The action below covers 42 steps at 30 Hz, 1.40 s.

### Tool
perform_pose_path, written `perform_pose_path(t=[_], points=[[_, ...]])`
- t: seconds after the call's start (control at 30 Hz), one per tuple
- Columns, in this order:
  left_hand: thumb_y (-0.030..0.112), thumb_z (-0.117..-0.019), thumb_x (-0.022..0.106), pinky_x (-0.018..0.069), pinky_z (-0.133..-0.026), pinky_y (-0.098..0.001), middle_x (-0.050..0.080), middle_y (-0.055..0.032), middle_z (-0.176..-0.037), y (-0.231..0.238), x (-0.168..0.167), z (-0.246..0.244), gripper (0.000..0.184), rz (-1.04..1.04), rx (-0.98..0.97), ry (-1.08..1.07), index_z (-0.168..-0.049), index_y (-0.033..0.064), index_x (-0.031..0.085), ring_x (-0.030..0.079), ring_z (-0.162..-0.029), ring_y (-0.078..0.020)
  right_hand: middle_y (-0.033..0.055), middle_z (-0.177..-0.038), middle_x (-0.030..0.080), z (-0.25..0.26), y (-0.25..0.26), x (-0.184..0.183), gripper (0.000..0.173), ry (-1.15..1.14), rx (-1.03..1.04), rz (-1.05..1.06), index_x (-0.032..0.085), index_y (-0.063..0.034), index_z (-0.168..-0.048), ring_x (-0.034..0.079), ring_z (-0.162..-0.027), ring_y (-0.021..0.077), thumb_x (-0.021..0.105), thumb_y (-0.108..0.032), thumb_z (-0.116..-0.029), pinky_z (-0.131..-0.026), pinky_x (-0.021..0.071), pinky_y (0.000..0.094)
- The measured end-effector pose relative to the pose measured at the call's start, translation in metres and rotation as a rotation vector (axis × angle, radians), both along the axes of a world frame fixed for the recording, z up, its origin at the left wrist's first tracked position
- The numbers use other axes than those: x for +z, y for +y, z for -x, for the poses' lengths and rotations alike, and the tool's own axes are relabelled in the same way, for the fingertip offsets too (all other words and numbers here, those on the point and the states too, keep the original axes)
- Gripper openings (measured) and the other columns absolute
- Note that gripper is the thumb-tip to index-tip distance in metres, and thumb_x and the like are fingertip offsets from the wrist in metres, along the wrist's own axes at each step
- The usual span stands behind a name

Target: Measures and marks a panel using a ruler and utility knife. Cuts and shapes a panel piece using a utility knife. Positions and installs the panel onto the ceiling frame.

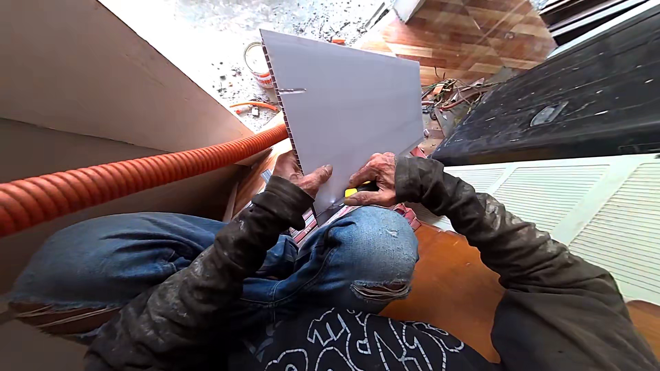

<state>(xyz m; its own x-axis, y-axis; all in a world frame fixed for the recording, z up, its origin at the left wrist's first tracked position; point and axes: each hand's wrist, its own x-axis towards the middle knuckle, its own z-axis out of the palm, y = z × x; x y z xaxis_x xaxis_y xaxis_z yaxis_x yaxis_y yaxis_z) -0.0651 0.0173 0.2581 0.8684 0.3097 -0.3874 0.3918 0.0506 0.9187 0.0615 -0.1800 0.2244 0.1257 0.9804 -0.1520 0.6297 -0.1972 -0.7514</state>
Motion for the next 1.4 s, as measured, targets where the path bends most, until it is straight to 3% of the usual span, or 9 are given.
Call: perform_pose_path(t=[0.3, 0.43, 0.53, 0.6, 0.77, 1.0, 1.23, 1.4], points=[[-0.006, -0.0816, 0.075, 0.0633, -0.077, -0.0251, 0.075, -0.0017, -0.09, 0.006, -0.004, -0.002, 0.031, 0.018, 0.003, 0.005, -0.11, 0.0005, 0.064, 0.074, -0.08, -0.0052, -0.0001, -0.06, 0.063, -0.013, 0.006, -0.003, 0.047, 0.153, 0.034, -0.02, 0.078, -0.0112, -0.084, 0.058, -0.054, 0.0107, 0.059, -0.052, -0.0949, -0.05, 0.0441, 0.0379], [-0.005, -0.083, 0.074, 0.0634, -0.074, -0.025, 0.075, 0.0025, -0.086, 0.009, 0.0, -0.004, 0.029, 0.009, 0.026, 0.038, -0.108, 0.0037, 0.063, 0.073, -0.077, -0.0038, 0.0063, -0.068, 0.068, -0.023, 0.016, 0.017, 0.04, 0.261, 0.092, 0.111, 0.077, -0.0006, -0.088, 0.06, -0.063, 0.0128, 0.062, -0.036, -0.0995, -0.062, 0.048, 0.0372], [-0.006, -0.083, 0.073, 0.0633, -0.074, -0.0244, 0.075, 0.0032, -0.086, 0.011, 0.0, -0.004, 0.03, 0.009, 0.029, 0.036, -0.108, 0.0041, 0.061, 0.073, -0.077, -0.0037, 0.0072, -0.069, 0.068, -0.025, 0.019, 0.022, 0.035, 0.252, 0.058, 0.141, 0.077, 0.0008, -0.087, 0.061, -0.064, 0.0126, 0.062, -0.029, -0.0988, -0.064, 0.0482, 0.0346], [-0.007, -0.0834, 0.072, 0.0632, -0.073, -0.0239, 0.075, 0.0037, -0.086, 0.01, 0.002, -0.004, 0.029, 0.009, 0.028, 0.04, -0.108, 0.0042, 0.061, 0.073, -0.076, -0.0035, 0.0121, -0.076, 0.071, -0.021, 0.024, 0.039, 0.03, 0.251, -0.023, 0.305, 0.077, 0.0048, -0.093, 0.065, -0.074, 0.0173, 0.064, -0.021, -0.1007, -0.075, 0.0513, 0.036], [-0.008, -0.0816, 0.073, 0.0632, -0.072, -0.0228, 0.074, 0.006, -0.084, 0.008, 0.003, -0.006, 0.032, 0.007, 0.06, 0.03, -0.107, 0.0063, 0.06, 0.073, -0.075, -0.0025, 0.0033, -0.062, 0.063, -0.026, 0.014, 0.014, 0.038, 0.264, 0.078, 0.045, 0.076, -0.0005, -0.083, 0.054, -0.055, 0.0083, 0.063, -0.033, -0.0977, -0.055, 0.0425, 0.0317], [-0.009, -0.0824, 0.071, 0.0634, -0.072, -0.0235, 0.075, 0.0053, -0.085, 0.009, 0.003, -0.007, 0.032, 0.013, 0.073, 0.035, -0.108, 0.0066, 0.06, 0.073, -0.076, -0.0032, 0.0024, -0.062, 0.064, -0.025, 0.014, 0.009, 0.041, 0.237, 0.077, 0.008, 0.077, -0.003, -0.084, 0.055, -0.056, 0.0081, 0.063, -0.039, -0.0955, -0.055, 0.0425, 0.0326], [-0.008, -0.0825, 0.073, 0.0633, -0.072, -0.0235, 0.075, 0.0055, -0.084, 0.009, 0.003, -0.007, 0.03, -0.006, 0.072, 0.054, -0.106, 0.0068, 0.061, 0.073, -0.075, -0.0028, 0.0029, -0.063, 0.064, -0.025, 0.014, 0.013, 0.038, 0.247, 0.075, -0.005, 0.077, -0.0019, -0.084, 0.054, -0.057, 0.0078, 0.063, -0.035, -0.0971, -0.056, 0.0419, 0.0316], [-0.006, -0.084, 0.072, 0.0635, -0.071, -0.0243, 0.075, 0.0046, -0.084, 0.01, 0.004, -0.007, 0.028, -0.013, 0.053, 0.069, -0.107, 0.0056, 0.061, 0.073, -0.074, -0.0038, 0.0052, -0.067, 0.066, -0.023, 0.016, 0.028, 0.033, 0.235, 0.023, 0.128, 0.077, -0.0008, -0.088, 0.057, -0.062, 0.011, 0.068, -0.032, -0.0963, -0.062, 0.0455, 0.0333]])
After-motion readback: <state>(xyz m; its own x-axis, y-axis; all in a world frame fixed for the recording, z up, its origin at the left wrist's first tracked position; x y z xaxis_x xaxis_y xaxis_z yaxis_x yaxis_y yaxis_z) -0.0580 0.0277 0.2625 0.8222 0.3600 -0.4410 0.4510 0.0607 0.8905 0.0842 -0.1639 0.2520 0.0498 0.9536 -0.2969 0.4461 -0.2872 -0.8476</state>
